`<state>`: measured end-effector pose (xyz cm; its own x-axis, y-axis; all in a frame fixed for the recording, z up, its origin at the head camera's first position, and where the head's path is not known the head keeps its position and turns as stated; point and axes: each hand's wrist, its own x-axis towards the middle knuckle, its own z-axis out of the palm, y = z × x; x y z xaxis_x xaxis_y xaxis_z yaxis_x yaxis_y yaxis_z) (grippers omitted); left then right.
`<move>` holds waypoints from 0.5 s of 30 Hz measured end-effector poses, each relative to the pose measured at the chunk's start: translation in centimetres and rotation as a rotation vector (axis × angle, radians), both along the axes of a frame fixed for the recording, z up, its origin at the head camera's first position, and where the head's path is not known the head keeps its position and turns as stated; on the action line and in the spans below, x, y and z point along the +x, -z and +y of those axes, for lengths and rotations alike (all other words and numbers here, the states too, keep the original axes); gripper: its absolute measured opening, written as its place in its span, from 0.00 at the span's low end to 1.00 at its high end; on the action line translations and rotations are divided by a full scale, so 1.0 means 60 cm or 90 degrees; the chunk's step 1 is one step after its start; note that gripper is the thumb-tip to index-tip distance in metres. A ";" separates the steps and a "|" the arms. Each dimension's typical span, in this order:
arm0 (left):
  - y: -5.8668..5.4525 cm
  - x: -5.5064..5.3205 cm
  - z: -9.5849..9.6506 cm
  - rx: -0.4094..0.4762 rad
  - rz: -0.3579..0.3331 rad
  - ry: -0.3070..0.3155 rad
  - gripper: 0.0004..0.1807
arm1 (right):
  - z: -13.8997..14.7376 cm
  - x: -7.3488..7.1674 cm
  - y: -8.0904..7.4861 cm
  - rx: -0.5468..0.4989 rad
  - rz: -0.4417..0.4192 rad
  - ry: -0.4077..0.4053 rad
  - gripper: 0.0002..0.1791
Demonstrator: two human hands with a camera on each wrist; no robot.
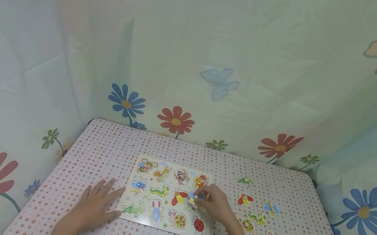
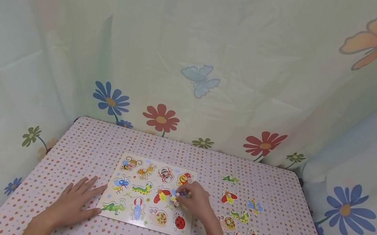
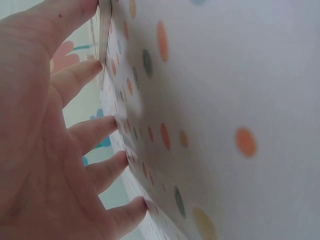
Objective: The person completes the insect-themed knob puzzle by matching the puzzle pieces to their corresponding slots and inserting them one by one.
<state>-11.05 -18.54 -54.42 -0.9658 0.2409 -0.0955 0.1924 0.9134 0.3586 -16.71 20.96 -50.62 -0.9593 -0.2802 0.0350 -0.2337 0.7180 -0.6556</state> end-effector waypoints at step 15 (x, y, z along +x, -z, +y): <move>-0.002 0.003 0.001 0.000 -0.005 -0.004 0.40 | -0.047 -0.012 -0.012 0.003 0.049 -0.076 0.06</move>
<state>-10.89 -18.48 -54.30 -0.9668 0.2340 -0.1029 0.1832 0.9150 0.3595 -17.45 18.12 -49.92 -0.9135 -0.3926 0.1063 -0.3675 0.6847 -0.6294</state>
